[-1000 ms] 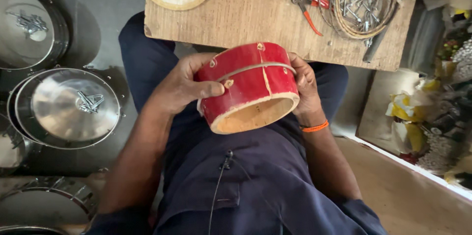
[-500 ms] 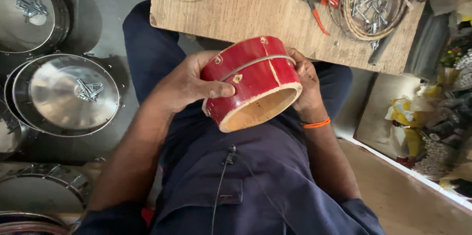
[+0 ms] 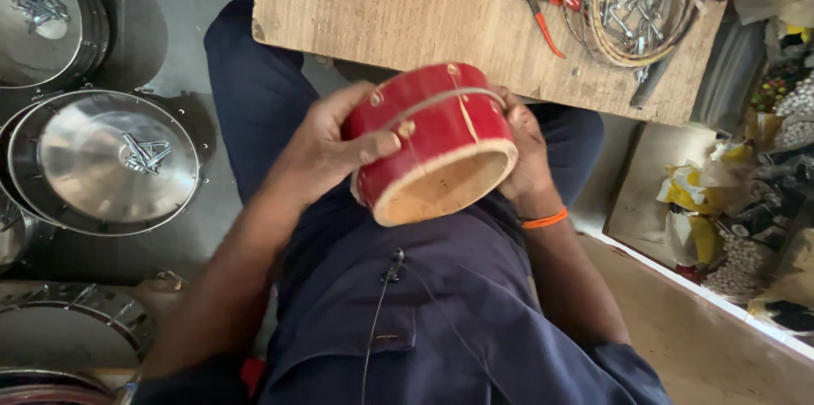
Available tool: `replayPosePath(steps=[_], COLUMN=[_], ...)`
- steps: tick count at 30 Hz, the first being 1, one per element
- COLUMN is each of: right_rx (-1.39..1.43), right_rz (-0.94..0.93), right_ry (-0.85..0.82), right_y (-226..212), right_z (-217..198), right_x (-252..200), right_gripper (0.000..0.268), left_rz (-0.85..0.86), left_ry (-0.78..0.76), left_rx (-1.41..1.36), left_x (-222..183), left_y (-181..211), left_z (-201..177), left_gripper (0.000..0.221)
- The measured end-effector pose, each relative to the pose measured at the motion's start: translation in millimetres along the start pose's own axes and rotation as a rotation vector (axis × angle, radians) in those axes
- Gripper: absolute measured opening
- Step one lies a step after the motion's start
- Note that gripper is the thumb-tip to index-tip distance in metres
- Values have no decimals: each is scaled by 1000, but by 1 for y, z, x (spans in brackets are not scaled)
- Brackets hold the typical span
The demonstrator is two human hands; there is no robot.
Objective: The person assembles a small drum by wrapping a red shell around a wooden ring, then fitting circular frames and tightening metal wires around it.
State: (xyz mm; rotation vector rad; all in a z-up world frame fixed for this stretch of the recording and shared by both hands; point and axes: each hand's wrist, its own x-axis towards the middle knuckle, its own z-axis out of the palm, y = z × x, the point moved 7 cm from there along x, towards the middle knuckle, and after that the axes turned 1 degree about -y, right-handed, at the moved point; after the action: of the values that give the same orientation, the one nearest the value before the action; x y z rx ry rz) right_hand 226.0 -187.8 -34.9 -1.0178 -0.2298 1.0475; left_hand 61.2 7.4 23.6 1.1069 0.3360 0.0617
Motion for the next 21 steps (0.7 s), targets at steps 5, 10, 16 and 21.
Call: replayPosePath(steps=[5, 10, 16, 21], right_rx=[204, 157, 143, 197], right_rz=[57, 43, 6, 37], right_ry=[121, 101, 8, 100], right_y=[35, 44, 27, 30], right_z=[-21, -31, -15, -11], right_x=[-8, -16, -20, -23], right_gripper=[45, 46, 64, 56], left_rz=[180, 274, 378, 485], left_ry=[199, 423, 442, 394], left_rx=[-15, 209, 321, 402], left_x=[-18, -18, -4, -6], left_y=[-39, -51, -2, 19], left_z=[-3, 1, 4, 12], left_gripper=[66, 55, 50, 51])
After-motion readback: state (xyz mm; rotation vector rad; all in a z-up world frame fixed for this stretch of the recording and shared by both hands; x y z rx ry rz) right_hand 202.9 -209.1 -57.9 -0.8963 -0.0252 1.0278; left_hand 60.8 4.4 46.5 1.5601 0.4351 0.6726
